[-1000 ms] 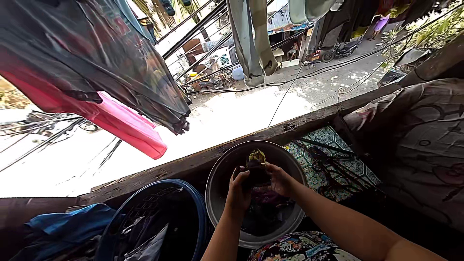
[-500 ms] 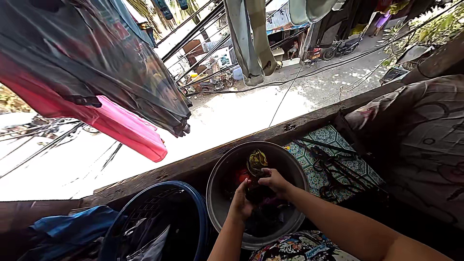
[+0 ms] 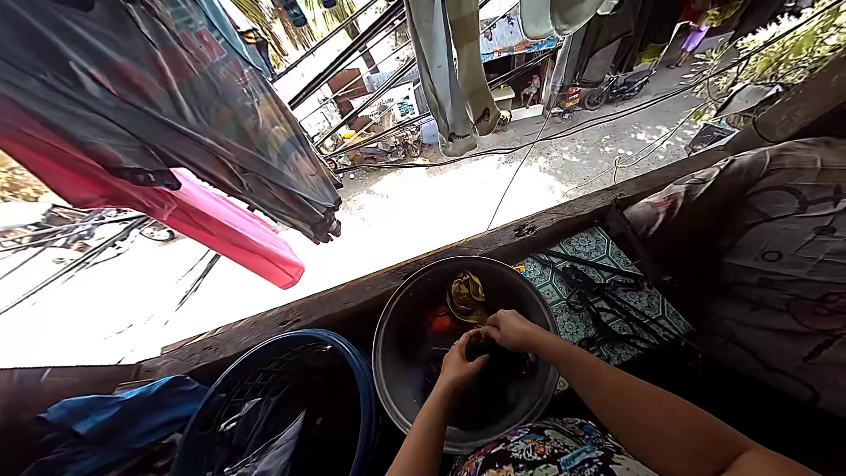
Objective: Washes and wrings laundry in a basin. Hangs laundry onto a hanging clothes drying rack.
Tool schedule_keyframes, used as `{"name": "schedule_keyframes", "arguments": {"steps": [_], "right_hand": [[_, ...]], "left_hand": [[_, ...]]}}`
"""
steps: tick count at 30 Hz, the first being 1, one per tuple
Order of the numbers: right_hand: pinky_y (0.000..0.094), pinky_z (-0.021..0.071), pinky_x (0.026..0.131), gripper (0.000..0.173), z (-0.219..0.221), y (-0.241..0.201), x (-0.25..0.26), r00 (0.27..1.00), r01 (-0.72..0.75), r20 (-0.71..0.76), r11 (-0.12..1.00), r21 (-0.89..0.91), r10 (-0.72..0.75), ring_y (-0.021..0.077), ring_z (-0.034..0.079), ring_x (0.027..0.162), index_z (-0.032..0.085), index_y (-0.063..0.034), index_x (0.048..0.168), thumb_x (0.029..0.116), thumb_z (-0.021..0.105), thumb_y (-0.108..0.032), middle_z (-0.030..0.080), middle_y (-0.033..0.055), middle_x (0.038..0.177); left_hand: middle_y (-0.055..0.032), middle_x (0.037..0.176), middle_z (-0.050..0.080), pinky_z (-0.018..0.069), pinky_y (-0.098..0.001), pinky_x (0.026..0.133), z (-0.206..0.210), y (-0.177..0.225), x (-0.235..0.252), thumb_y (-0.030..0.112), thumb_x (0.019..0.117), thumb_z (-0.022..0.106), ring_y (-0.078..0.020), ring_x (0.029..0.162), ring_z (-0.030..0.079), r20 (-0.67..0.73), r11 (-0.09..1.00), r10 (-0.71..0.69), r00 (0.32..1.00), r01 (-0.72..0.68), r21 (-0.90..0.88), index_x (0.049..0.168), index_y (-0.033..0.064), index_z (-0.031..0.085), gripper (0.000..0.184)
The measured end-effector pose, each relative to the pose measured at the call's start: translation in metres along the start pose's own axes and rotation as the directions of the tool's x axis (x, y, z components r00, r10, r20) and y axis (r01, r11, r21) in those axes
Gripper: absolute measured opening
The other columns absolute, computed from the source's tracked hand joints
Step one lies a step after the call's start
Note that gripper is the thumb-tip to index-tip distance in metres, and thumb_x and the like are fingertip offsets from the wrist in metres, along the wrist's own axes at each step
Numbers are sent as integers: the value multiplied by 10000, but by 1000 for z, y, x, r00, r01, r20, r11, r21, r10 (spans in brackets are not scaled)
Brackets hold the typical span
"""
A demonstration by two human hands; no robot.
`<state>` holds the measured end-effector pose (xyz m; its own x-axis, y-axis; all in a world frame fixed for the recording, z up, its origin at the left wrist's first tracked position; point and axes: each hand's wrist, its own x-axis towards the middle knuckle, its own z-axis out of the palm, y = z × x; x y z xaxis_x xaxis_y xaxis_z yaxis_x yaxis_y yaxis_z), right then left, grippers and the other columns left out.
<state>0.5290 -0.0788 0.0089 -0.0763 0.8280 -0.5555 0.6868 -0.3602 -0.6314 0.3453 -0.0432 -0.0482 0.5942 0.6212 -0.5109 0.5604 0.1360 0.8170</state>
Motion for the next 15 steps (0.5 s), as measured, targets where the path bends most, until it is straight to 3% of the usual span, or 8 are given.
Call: {"name": "schedule_keyframes", "arguments": {"steps": [2, 4, 5, 8, 10, 11, 13, 15], "right_hand": [[424, 459, 761, 406, -7, -5, -4, 995, 88, -67, 976, 200, -75, 220, 562, 787, 686, 18, 970, 1097, 492, -315, 614, 136, 847], [349, 467, 721, 381, -9, -5, -6, 977, 162, -201, 871, 465, -74, 136, 551, 735, 685, -19, 927, 1048, 592, -368, 609, 72, 807], [334, 488, 720, 348, -6, -1, -3, 965, 194, -259, 774, 603, -40, 124, 569, 741, 677, -38, 931, 1016, 647, -374, 619, 59, 815], [325, 553, 720, 287, 6, 12, 9, 968, 219, -247, 318, 923, 50, 134, 644, 789, 634, -96, 1100, 991, 668, -359, 665, 57, 907], [378, 595, 769, 374, 12, 18, 13, 990, 142, -142, 19, 990, -13, 207, 711, 874, 559, -134, 1311, 1003, 628, -336, 713, 114, 1035], [409, 595, 805, 405, 14, 18, 11, 994, 105, -107, -45, 993, -39, 243, 719, 924, 524, -133, 1386, 1012, 609, -260, 717, 145, 1104], [454, 599, 829, 460, 13, 16, 5, 995, 81, -80, 1, 997, -55, 279, 717, 950, 512, -83, 1407, 959, 617, -67, 712, 170, 1128], [417, 621, 765, 476, 6, 15, -1, 996, 74, -65, 131, 989, -69, 255, 727, 873, 526, -53, 1385, 930, 646, 15, 714, 162, 1101]], "left_hand": [[-128, 1220, 699, 533, -405, 992, 5, 5, 2, 123, 901, 718, -200, 1115, 677, -99, 998, 57, 993, -58, -7, 1288, 49, 656, 399], [-124, 994, 732, 613, -365, 792, 12, 21, -2, 1, 908, 703, -187, 879, 724, -262, 943, 39, 964, -122, -308, 1118, -9, 666, 214], [-148, 969, 726, 625, -373, 759, 15, 33, -5, -45, 903, 698, -213, 851, 726, -308, 870, 34, 951, -180, -460, 1113, -35, 643, 217], [-189, 1113, 684, 613, -403, 874, 16, 60, -14, -99, 886, 674, -260, 987, 706, -268, 714, 123, 956, -273, -645, 1262, -56, 536, 402], [-193, 1257, 652, 567, -374, 981, 11, 62, -15, -68, 895, 638, -237, 1130, 667, -129, 757, 267, 955, -291, -585, 1368, -75, 472, 501], [-181, 1304, 642, 542, -346, 1024, 5, 61, -16, -50, 916, 619, -206, 1183, 647, -41, 811, 313, 949, -290, -508, 1400, -84, 462, 509], [-119, 1291, 671, 531, -318, 1019, -12, 63, -25, 16, 947, 603, -145, 1172, 648, 52, 925, 274, 960, -249, -288, 1384, -40, 544, 444], [-71, 1236, 715, 558, -333, 980, -32, 62, -35, 82, 974, 626, -130, 1114, 685, -50, 963, 252, 966, -255, -90, 1323, 31, 641, 353]]}}
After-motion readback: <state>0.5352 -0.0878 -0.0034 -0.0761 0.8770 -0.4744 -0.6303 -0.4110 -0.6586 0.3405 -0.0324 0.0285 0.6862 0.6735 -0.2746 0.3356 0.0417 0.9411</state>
